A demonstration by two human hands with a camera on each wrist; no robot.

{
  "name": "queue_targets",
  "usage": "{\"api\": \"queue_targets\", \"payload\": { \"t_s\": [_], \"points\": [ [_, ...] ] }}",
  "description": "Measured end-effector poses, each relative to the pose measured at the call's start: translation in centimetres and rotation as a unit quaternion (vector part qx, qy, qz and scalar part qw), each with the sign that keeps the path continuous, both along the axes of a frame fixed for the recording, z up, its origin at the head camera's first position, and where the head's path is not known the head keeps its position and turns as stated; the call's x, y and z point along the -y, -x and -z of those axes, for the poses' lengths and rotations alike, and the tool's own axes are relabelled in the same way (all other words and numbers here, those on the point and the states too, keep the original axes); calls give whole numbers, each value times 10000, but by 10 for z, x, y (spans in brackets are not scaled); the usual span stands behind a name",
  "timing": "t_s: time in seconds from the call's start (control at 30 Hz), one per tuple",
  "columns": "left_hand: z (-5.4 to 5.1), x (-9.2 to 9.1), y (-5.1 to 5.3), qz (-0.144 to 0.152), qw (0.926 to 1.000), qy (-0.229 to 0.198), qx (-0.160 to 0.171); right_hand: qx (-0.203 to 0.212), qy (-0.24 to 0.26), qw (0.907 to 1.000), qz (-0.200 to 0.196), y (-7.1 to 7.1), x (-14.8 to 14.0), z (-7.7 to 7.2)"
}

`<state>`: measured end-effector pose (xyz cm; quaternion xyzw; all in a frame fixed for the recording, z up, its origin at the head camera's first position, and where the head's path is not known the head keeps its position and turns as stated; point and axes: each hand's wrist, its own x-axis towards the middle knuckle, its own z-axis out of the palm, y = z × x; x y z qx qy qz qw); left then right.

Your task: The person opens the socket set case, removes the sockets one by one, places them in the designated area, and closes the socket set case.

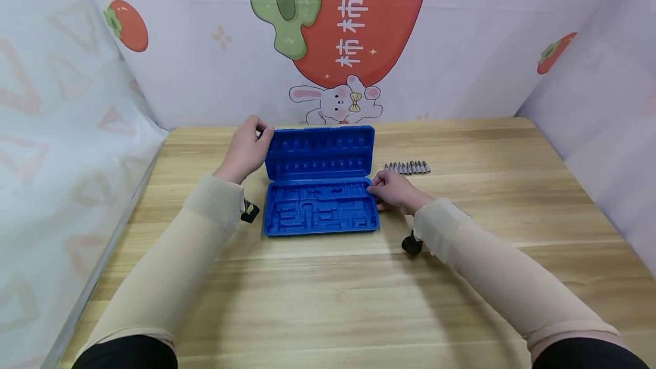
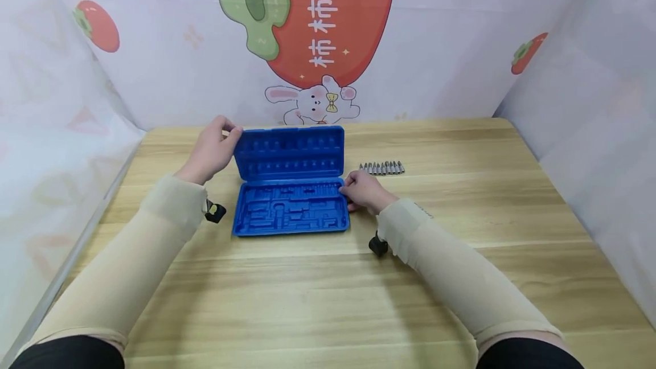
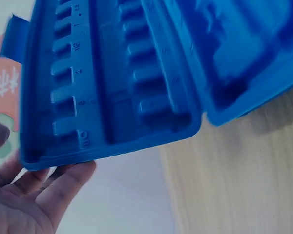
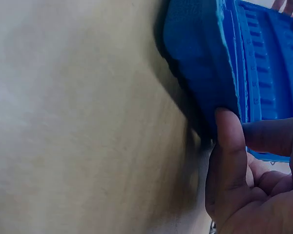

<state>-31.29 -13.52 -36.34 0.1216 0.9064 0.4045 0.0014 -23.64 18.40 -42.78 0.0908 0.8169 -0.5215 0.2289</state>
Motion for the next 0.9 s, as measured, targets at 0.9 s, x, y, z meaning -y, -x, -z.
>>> {"api": "queue_targets", "payload": {
  "t_s": [0.9],
  "points": [
    [38, 18, -73, 2173, 9619, 1647, 198, -71, 1256, 9906, 539, -3, -15, 1]
  ]
}}
